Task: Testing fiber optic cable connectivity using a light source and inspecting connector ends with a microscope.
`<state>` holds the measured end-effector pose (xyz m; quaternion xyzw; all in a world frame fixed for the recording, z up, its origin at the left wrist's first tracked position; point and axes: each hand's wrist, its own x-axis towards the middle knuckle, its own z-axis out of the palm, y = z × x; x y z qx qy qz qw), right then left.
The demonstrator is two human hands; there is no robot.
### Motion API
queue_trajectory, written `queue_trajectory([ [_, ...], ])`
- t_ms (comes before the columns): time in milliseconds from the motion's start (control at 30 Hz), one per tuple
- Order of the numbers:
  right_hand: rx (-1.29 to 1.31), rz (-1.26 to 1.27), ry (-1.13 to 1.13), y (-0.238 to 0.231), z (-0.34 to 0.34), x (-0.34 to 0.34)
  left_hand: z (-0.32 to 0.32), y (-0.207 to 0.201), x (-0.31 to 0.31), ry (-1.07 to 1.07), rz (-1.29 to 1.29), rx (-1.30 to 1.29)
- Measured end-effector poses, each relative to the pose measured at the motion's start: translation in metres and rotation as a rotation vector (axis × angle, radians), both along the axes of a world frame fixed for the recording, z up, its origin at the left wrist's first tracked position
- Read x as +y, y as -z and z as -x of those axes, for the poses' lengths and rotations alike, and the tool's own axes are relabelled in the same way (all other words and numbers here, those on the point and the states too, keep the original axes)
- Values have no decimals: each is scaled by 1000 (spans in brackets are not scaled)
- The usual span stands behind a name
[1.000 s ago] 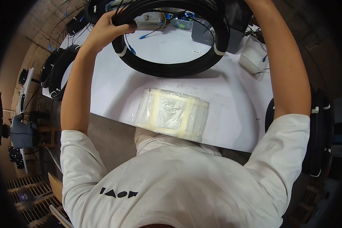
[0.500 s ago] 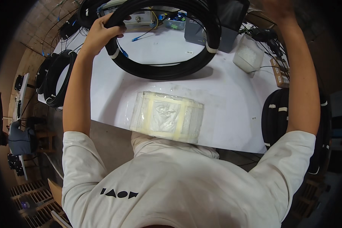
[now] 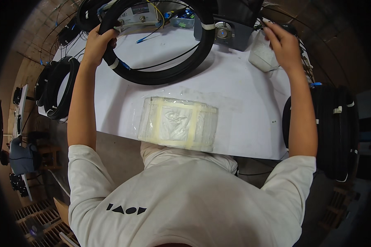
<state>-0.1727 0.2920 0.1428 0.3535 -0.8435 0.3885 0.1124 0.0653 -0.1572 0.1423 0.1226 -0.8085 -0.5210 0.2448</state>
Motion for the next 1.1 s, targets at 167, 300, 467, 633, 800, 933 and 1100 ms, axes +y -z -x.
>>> queue_trajectory([
  [167,-141,-151,-5,41,-29,29,7,3,2,-48,-32,34],
  [300,-359,94,-119,3,-55,-8,16,-8,10,-53,93,-4],
  [467,-496,557,-304,8,-66,-90,18,-13,19,-88,120,-9],
  [633,-694,732,-259,47,-76,-154,17,-13,25,-88,139,-6],
  [800,-813,1149,-294,42,-68,-172,14,-14,26,-84,145,6],
  [933,-686,1004,-249,54,-88,-189,11,-18,26,-68,166,14],
  [1100,-599,535,-45,123,-102,-183,14,-19,36,-70,206,14],
])
